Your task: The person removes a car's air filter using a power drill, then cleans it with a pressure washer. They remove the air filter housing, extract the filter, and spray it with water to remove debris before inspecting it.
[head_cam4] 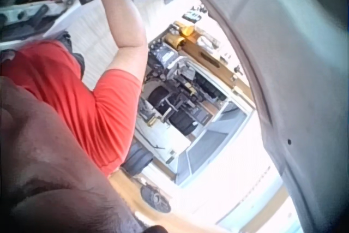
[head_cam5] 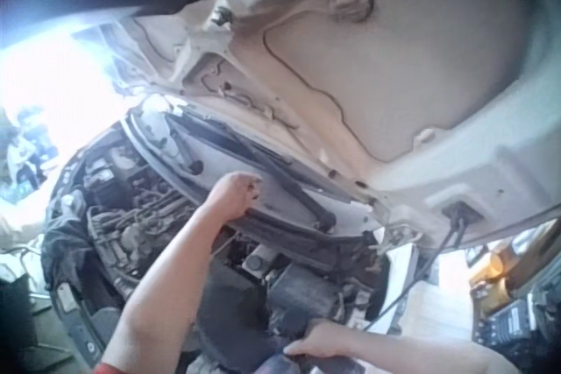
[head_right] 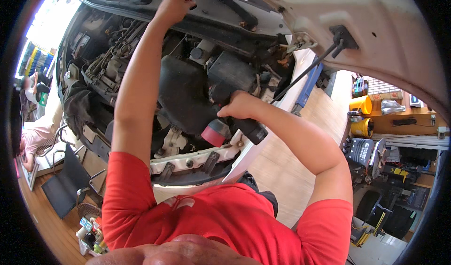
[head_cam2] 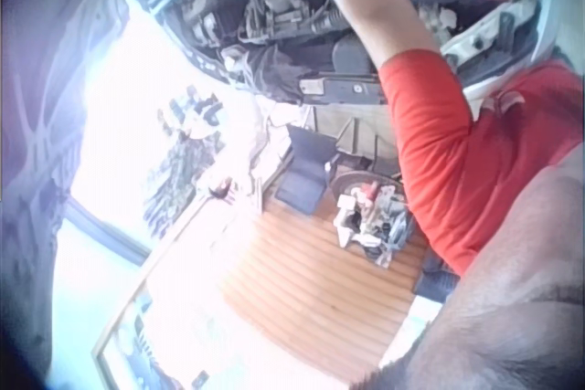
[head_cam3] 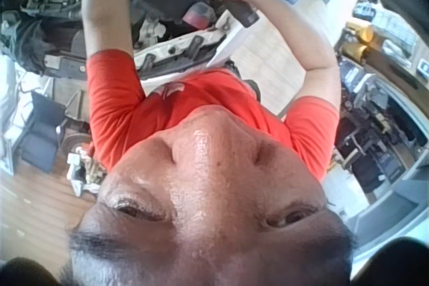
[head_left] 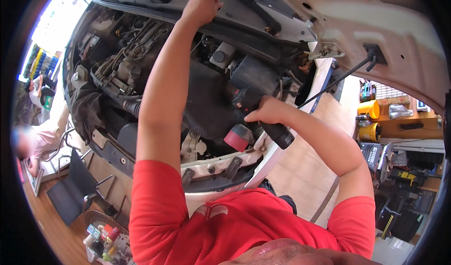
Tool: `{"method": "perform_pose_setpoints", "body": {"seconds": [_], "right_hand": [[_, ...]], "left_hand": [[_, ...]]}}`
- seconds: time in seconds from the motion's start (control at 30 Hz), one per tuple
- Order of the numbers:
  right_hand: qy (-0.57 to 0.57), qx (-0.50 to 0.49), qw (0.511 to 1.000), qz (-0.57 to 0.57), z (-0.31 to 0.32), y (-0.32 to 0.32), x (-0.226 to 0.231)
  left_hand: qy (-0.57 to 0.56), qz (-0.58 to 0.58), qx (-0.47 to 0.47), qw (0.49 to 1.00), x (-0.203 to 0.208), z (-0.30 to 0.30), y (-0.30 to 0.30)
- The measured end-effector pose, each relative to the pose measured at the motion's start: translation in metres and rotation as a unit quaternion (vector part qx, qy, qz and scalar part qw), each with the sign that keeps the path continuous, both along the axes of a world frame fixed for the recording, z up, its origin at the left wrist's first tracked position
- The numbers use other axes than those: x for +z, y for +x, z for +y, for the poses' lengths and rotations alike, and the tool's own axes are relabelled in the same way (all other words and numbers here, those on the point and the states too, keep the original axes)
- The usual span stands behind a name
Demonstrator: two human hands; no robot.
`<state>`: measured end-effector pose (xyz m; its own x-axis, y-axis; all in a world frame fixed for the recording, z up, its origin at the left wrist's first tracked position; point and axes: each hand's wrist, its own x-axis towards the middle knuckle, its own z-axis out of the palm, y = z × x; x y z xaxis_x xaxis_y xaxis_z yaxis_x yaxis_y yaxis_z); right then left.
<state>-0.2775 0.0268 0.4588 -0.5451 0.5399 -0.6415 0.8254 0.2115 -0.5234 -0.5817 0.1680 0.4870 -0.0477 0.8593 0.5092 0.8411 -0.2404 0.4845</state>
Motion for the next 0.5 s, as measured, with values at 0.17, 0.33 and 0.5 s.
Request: {"method": "perform_pose_setpoints", "body": {"seconds": [0.17, 0.33, 0.5], "right_hand": [[-0.004, -0.027, 0.999, -0.018, 0.005, 0.001, 0.003], [-0.013, -0.062, 0.998, -0.029, 0.007, -0.003, -0.002], [-0.044, -0.066, 0.997, 0.009, 0.002, -0.001, 0.004]], "left_hand": [[0.149, -0.167, 0.128, 0.966, 0.007, -0.147, 0.040], [0.039, -0.257, 0.157, 0.953, -0.063, -0.248, 0.072], [-0.016, -0.241, 0.162, 0.957, -0.103, -0.311, 0.082]]}}
